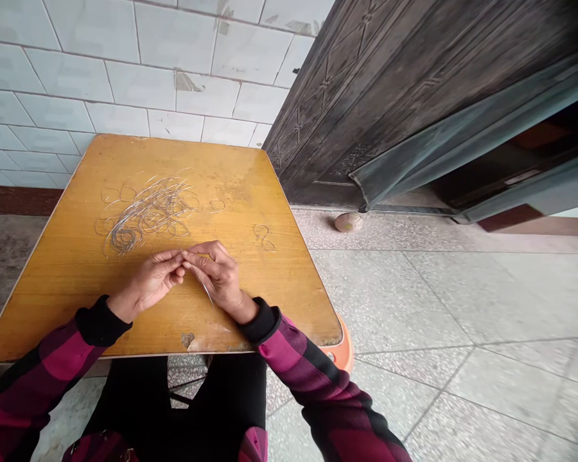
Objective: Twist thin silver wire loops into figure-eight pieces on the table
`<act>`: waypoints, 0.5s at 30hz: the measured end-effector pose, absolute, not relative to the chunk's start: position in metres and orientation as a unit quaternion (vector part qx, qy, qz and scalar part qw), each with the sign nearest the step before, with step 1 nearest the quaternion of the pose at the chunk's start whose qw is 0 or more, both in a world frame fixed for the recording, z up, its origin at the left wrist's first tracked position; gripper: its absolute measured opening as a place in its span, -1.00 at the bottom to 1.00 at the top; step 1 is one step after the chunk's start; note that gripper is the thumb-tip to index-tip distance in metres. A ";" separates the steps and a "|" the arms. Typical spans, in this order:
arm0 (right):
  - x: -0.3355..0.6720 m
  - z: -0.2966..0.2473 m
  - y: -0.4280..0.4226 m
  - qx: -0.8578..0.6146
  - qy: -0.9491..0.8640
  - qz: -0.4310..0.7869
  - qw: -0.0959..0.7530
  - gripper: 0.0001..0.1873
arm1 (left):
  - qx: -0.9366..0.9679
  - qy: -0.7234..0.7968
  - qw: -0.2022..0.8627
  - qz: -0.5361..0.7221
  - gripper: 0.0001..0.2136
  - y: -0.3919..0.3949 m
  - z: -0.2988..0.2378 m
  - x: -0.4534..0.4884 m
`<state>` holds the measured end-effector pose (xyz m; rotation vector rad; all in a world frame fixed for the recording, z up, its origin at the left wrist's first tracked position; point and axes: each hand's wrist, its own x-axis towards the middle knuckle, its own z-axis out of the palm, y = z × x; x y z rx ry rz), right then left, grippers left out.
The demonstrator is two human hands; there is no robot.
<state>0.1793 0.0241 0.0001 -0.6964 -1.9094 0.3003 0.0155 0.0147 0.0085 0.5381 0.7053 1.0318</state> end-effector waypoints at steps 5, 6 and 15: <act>0.180 0.001 0.023 -0.294 -0.799 0.116 0.511 -0.75 | 0.264 0.313 0.777 0.478 -0.86 0.015 0.007 0.014; 0.180 0.001 0.023 -0.296 -0.802 0.112 0.506 -0.75 | 0.261 0.313 0.778 0.479 -0.87 0.015 0.008 0.014; 0.181 -0.004 0.025 -0.287 -0.836 0.029 0.467 -0.65 | 0.205 0.348 0.767 0.499 -0.94 0.015 0.018 0.017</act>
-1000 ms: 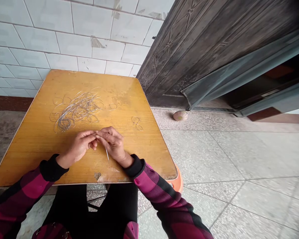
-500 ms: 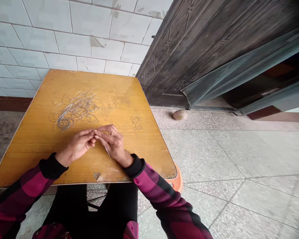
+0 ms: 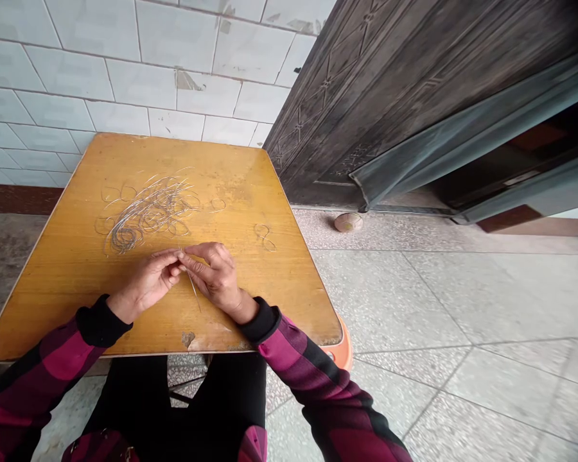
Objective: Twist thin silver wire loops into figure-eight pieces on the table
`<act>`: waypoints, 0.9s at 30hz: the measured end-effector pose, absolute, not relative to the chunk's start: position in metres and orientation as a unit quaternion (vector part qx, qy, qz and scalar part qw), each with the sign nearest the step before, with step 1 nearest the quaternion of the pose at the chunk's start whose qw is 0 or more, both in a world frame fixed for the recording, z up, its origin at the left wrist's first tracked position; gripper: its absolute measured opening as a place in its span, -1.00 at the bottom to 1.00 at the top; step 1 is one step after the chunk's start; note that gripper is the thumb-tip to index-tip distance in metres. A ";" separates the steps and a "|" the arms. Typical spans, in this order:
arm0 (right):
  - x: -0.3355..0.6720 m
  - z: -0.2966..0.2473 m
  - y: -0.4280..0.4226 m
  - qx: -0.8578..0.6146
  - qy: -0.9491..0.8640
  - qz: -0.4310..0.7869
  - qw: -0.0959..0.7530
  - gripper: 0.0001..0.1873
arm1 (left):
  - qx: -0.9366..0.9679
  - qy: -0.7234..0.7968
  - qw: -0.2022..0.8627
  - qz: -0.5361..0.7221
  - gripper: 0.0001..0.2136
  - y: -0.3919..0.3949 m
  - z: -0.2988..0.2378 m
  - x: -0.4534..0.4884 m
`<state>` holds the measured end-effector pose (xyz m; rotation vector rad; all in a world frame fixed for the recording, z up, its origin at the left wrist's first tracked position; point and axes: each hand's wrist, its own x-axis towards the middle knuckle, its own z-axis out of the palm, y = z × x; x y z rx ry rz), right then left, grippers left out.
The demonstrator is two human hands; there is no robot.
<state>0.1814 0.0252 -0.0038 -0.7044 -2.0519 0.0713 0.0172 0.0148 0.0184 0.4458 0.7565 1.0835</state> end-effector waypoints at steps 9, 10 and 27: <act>0.182 -0.002 0.026 -0.257 -0.857 0.028 0.445 -0.71 | 0.204 0.387 0.744 0.504 -0.87 0.015 0.021 0.017; 0.182 -0.001 0.026 -0.247 -0.858 0.026 0.451 -0.72 | 0.204 0.385 0.746 0.505 -0.87 0.015 0.021 0.016; 0.187 0.011 0.009 -0.157 -0.878 0.065 0.448 -0.75 | 0.360 0.427 0.661 0.501 -0.85 0.016 0.027 0.008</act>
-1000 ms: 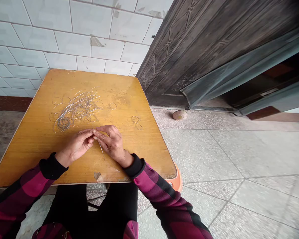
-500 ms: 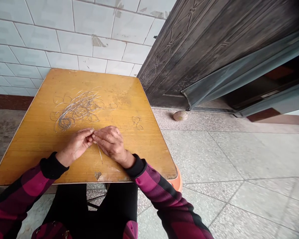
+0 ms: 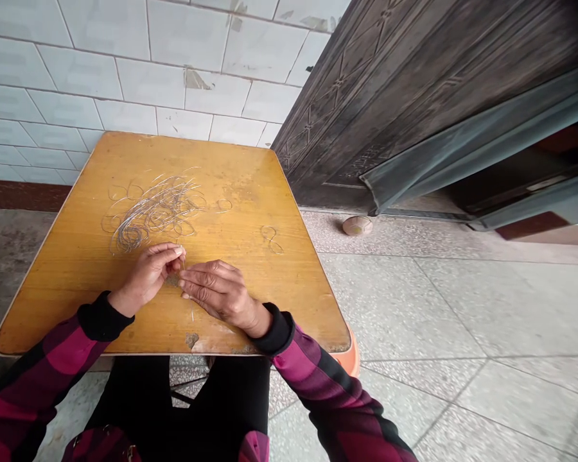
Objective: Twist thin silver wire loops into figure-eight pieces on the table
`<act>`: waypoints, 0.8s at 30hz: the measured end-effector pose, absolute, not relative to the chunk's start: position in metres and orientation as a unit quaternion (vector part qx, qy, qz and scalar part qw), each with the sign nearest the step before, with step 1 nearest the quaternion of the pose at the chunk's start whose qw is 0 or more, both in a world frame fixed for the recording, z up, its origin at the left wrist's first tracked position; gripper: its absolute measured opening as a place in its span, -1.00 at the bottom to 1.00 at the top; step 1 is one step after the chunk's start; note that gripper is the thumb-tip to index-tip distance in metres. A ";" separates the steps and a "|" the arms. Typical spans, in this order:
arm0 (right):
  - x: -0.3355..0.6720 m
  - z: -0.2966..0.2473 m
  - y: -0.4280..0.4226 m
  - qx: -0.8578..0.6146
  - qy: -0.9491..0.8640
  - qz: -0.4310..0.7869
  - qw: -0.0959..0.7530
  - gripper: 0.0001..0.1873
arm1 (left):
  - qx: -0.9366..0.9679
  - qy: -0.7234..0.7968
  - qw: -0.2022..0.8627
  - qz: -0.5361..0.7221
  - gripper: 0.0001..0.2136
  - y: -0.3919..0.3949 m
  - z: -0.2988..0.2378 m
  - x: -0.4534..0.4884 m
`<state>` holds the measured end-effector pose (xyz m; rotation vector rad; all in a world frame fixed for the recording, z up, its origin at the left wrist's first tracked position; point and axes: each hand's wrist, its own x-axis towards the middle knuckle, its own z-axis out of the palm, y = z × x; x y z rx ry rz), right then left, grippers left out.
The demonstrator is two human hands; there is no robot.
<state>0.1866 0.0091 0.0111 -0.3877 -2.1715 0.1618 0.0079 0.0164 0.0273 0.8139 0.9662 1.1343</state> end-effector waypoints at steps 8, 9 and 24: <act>0.189 0.024 0.008 -0.146 -0.869 0.170 0.442 -0.80 | 0.426 0.441 0.607 0.505 -0.86 0.016 0.025 0.004; 0.190 0.025 0.008 -0.144 -0.864 0.197 0.441 -0.79 | 0.438 0.443 0.599 0.503 -0.85 0.016 0.026 0.004; 0.196 0.031 0.009 -0.197 -0.777 0.455 0.387 -0.77 | 0.664 0.431 0.409 0.453 -0.79 0.017 0.021 -0.003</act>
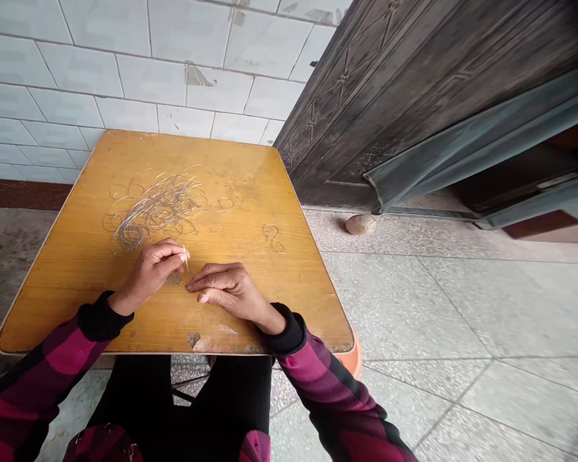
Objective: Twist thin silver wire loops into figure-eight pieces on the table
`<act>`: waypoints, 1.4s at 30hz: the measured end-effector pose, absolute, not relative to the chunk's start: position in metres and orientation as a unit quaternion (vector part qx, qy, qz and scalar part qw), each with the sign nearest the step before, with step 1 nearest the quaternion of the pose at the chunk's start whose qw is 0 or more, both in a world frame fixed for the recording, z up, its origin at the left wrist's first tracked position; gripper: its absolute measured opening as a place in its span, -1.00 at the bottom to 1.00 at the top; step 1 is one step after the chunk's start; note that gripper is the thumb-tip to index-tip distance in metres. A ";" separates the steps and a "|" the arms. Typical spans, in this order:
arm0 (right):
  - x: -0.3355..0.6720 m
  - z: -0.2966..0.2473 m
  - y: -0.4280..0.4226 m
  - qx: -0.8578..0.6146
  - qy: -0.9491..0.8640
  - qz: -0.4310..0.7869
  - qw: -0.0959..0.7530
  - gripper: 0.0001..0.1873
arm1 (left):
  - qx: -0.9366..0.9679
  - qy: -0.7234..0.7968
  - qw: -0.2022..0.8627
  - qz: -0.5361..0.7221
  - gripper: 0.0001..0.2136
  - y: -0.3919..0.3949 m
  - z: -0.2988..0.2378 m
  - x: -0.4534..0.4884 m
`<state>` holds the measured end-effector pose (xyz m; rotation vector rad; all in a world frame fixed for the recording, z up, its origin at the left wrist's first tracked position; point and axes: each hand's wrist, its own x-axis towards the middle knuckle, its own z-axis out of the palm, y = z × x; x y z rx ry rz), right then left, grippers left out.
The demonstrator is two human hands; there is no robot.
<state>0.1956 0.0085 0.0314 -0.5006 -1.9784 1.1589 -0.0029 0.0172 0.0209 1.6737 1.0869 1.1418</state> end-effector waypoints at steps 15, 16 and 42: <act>0.192 0.032 0.011 -0.334 -0.589 0.681 0.280 -0.58 | 0.769 0.378 0.255 0.448 -0.88 0.011 0.022 0.002; 0.192 0.032 0.012 -0.344 -0.581 0.684 0.277 -0.58 | 0.774 0.374 0.249 0.447 -0.87 0.010 0.021 0.002; 0.187 0.003 0.031 -0.324 -0.326 0.874 0.158 -0.57 | 0.838 0.360 0.185 0.366 -0.79 0.004 0.018 0.008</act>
